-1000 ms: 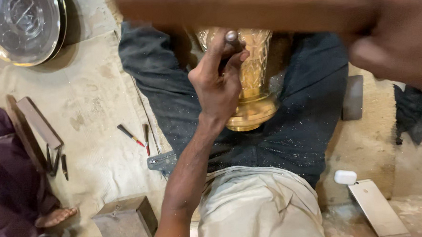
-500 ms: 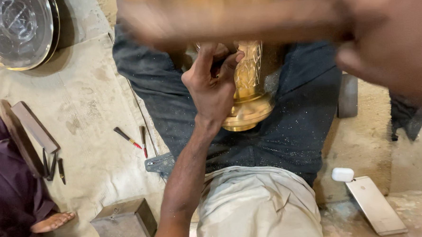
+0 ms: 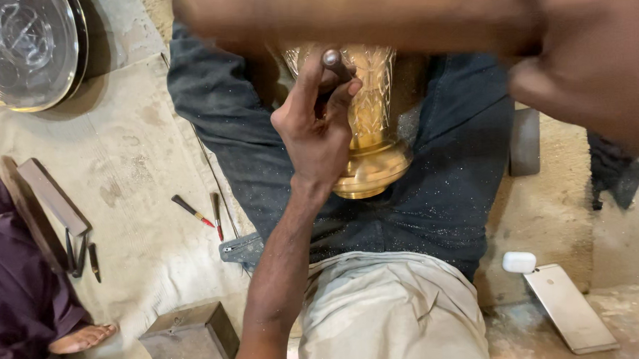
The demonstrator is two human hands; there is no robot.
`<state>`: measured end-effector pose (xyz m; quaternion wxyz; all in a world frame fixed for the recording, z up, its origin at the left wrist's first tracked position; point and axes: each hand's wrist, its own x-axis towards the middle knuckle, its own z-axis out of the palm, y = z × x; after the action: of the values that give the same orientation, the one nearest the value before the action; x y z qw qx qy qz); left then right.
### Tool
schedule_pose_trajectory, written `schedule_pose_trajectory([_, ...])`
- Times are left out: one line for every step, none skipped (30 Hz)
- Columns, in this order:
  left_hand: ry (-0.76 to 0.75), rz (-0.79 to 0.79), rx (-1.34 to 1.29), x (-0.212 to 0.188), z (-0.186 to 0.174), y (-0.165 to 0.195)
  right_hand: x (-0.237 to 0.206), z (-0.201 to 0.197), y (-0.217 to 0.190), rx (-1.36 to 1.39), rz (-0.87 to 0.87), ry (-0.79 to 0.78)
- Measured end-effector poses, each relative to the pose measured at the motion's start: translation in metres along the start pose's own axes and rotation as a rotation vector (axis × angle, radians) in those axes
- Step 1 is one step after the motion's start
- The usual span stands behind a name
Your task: The person sits on the floor with a brass vase on their lap and engraves a floral pattern into its surface, holding a chisel against the metal and striking it with a wooden mallet. They reposition the chisel and rotate the vase as they work along the design.
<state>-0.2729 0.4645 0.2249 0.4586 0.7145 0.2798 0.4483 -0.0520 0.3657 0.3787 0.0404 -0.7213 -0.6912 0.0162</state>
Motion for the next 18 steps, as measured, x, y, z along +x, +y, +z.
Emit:
schedule_pose_trajectory([0.004, -0.009, -0.005, 0.0, 0.0, -0.001, 0.0, 0.002, 0.002, -0.005, 0.027, -0.024])
schedule_pose_trajectory([0.008, -0.017, -0.011, 0.0, 0.001, -0.001, -0.001, 0.004, 0.002, -0.011, 0.053, -0.048])
schedule_pose_trajectory([0.015, -0.028, -0.017, 0.0, 0.001, -0.001, -0.001, 0.006, 0.005, 0.111, 0.201, -0.17])
schedule_pose_trajectory([0.008, -0.024, -0.031, 0.0, 0.001, -0.001, -0.002, 0.007, 0.006, 0.152, 0.243, -0.203])
schedule_pose_trajectory([0.001, -0.017, -0.044, 0.0, 0.001, -0.001, -0.003, 0.009, 0.007, 0.19, 0.287, -0.235])
schedule_pose_trajectory([-0.005, -0.012, -0.056, 0.0, 0.0, 0.0, -0.004, 0.009, 0.007, 0.148, 0.224, -0.177])
schedule_pose_trajectory([0.007, -0.007, -0.025, 0.0, 0.0, 0.001, -0.004, 0.01, 0.007, 0.104, 0.16, -0.117])
schedule_pose_trajectory([0.016, -0.001, 0.005, 0.0, 0.0, 0.003, -0.004, 0.01, 0.006, 0.06, 0.099, -0.056])
schedule_pose_trajectory([0.024, 0.003, 0.034, 0.001, -0.001, 0.004, -0.005, 0.009, 0.004, 0.017, 0.039, 0.004])
schedule_pose_trajectory([0.028, -0.014, 0.021, 0.002, -0.002, 0.005, -0.004, 0.008, 0.002, 0.034, 0.045, -0.002])
schedule_pose_trajectory([0.031, -0.034, 0.009, 0.003, -0.004, 0.007, -0.003, 0.006, 0.0, 0.051, 0.051, -0.008])
schedule_pose_trajectory([0.036, -0.054, -0.002, 0.003, -0.004, 0.009, -0.003, 0.004, -0.001, 0.133, 0.122, -0.077])
schedule_pose_trajectory([0.03, -0.052, 0.026, 0.004, -0.005, 0.01, -0.003, 0.001, -0.003, 0.215, 0.194, -0.144])
schedule_pose_trajectory([0.024, -0.047, 0.054, 0.004, -0.005, 0.011, -0.004, 0.0, -0.005, 0.061, 0.107, -0.091])
schedule_pose_trajectory([0.018, -0.04, 0.082, 0.005, -0.005, 0.011, -0.006, -0.002, -0.006, -0.092, 0.02, -0.038])
schedule_pose_trajectory([0.015, -0.02, 0.075, 0.005, -0.005, 0.011, -0.008, -0.003, -0.005, -0.091, 0.005, -0.016])
schedule_pose_trajectory([0.013, 0.002, 0.066, 0.006, -0.005, 0.009, -0.01, -0.003, -0.005, -0.091, -0.01, 0.006])
schedule_pose_trajectory([0.011, 0.019, 0.057, 0.006, -0.004, 0.008, -0.011, -0.002, -0.002, 0.061, 0.044, -0.003])
